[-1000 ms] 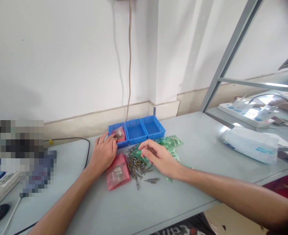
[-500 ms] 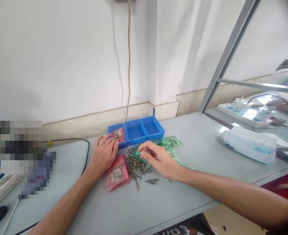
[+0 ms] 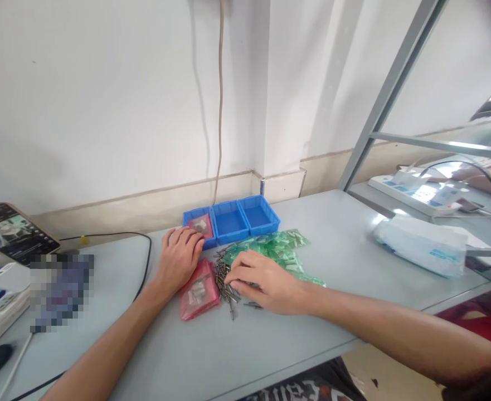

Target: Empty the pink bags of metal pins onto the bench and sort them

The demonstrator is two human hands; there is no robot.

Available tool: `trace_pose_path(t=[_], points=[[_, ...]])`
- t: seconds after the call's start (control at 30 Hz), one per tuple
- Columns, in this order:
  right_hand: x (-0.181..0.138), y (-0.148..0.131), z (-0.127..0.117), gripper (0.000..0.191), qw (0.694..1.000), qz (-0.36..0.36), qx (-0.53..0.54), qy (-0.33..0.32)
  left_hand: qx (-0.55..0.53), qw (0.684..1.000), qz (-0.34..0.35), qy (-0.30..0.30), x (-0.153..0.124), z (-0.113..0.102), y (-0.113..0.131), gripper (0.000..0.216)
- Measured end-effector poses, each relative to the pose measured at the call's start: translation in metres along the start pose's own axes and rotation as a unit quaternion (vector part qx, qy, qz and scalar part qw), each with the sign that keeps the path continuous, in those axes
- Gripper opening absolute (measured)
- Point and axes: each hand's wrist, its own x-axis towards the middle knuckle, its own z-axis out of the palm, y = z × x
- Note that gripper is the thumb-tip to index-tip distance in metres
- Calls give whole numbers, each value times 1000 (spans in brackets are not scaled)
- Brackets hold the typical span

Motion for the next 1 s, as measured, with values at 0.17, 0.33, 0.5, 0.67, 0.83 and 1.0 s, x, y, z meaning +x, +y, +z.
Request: trace_pose_path(t=[0.17, 0.33, 0.5, 0.67, 0.83, 1.0], points=[[-1, 2, 5, 25, 995, -34, -71, -53, -8, 1000, -6, 2, 1, 0, 2, 31], [-2, 0, 8, 33, 989, -44, -106, -97, -5, 1000, -2, 2, 0, 0, 1, 30], [-3, 0, 9, 36, 985, -43, -122, -113, -1, 1000, -1, -1, 0, 0, 1, 30], [-2, -3, 7, 39, 979, -68, -145, -124, 3, 1000, -1, 4, 0, 0, 2, 30], [-2, -6, 7, 41, 970, -98, -162, -150, 13, 1000, 3, 5, 1, -1, 3, 30], [-4, -6, 10, 49, 972, -112, -146, -147, 10, 1000, -1, 1, 1, -1, 3, 29]])
